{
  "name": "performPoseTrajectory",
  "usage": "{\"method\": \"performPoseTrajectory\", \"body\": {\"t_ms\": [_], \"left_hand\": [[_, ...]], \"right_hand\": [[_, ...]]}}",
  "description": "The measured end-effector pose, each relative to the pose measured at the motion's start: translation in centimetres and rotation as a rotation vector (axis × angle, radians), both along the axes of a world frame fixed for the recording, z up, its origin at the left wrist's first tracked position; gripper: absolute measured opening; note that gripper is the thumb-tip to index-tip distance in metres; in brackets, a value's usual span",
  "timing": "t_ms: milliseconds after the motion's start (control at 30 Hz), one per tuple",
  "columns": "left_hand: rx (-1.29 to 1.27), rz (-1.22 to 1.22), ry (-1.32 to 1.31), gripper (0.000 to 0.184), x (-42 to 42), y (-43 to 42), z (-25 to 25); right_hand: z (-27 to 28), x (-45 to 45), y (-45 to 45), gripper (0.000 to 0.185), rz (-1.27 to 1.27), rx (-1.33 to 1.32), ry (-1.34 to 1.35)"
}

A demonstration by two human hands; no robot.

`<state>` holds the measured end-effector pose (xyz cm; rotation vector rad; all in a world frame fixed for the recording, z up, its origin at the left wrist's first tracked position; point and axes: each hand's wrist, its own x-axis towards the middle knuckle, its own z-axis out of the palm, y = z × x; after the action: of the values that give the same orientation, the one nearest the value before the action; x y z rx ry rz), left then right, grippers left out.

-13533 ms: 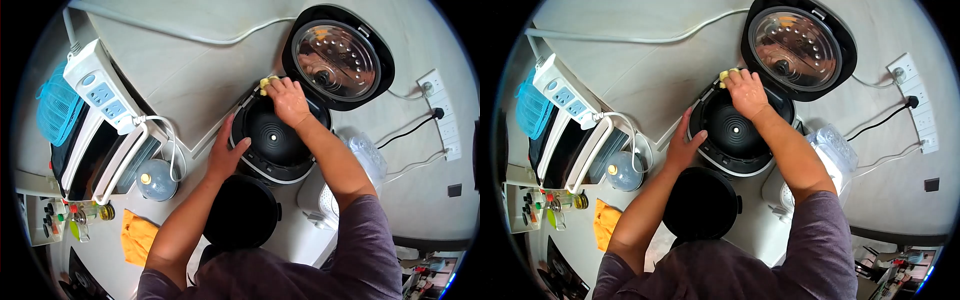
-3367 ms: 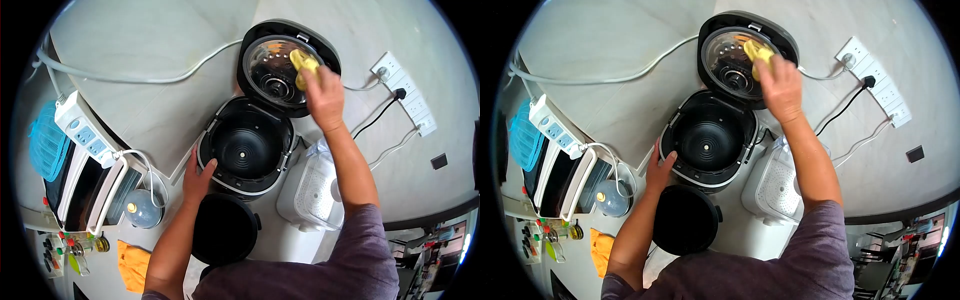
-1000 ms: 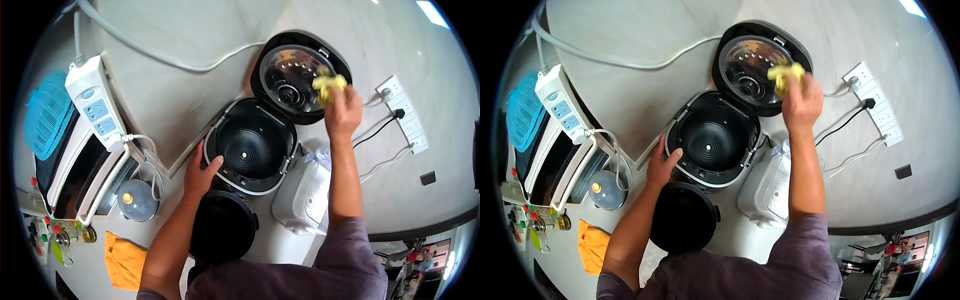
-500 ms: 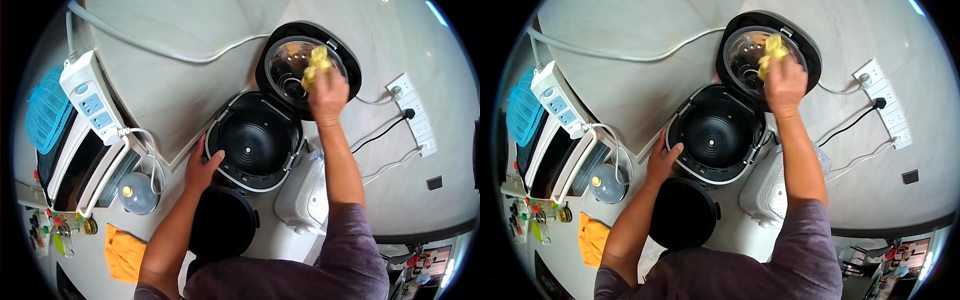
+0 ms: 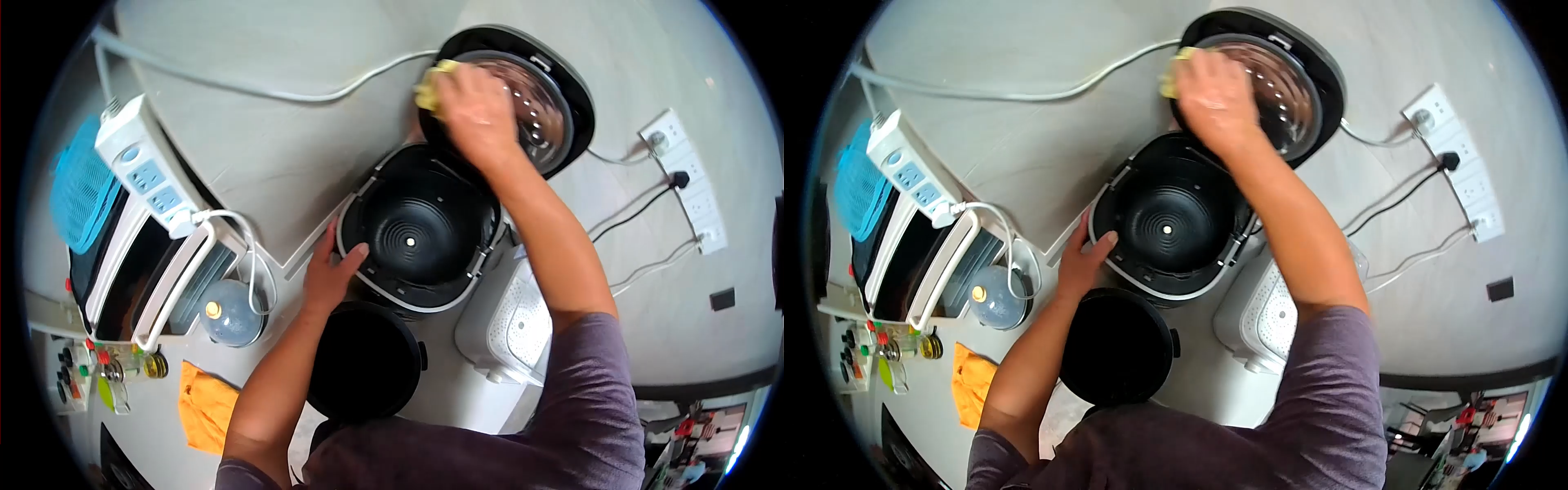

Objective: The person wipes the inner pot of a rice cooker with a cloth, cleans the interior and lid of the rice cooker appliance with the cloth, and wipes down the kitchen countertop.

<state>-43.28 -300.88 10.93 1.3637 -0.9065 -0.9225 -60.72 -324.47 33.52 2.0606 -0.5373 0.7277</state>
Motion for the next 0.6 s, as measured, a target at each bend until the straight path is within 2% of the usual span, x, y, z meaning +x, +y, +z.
{"method": "performPoseTrajectory", "body": {"t_ms": [67,167,367,467,533,600], "left_hand": [[0.014,-0.007,0.02,0.083,-0.1,-0.4,-0.2],[0.035,-0.005,0.05,0.083,0.1,-0.3,-0.7],[-0.02,-0.055,0.026,0.083,0.5,-0.2,-0.6],[-0.017,-0.043,0.006,0.085,0.4,-0.1,-0.2],[-0.025,-0.04,0.005,0.086,0.4,-0.3,-0.1],[-0.041,-0.038,0.012,0.085,0.3,-0.3,0.1]], "right_hand": [[-1.8,1.5,-1.4,0.016,-0.135,-0.099,0.157],[-2.6,1.5,-1.4,0.018,-0.177,-0.058,0.137],[-1.0,-7.0,2.6,0.015,-0.199,0.033,0.214],[-1.2,-11.2,4.6,0.02,-0.223,0.064,0.198],[-1.5,-13.7,5.2,0.03,-0.278,0.14,0.206],[-2.0,-13.8,5.2,0.03,-0.265,0.085,0.186]]}}
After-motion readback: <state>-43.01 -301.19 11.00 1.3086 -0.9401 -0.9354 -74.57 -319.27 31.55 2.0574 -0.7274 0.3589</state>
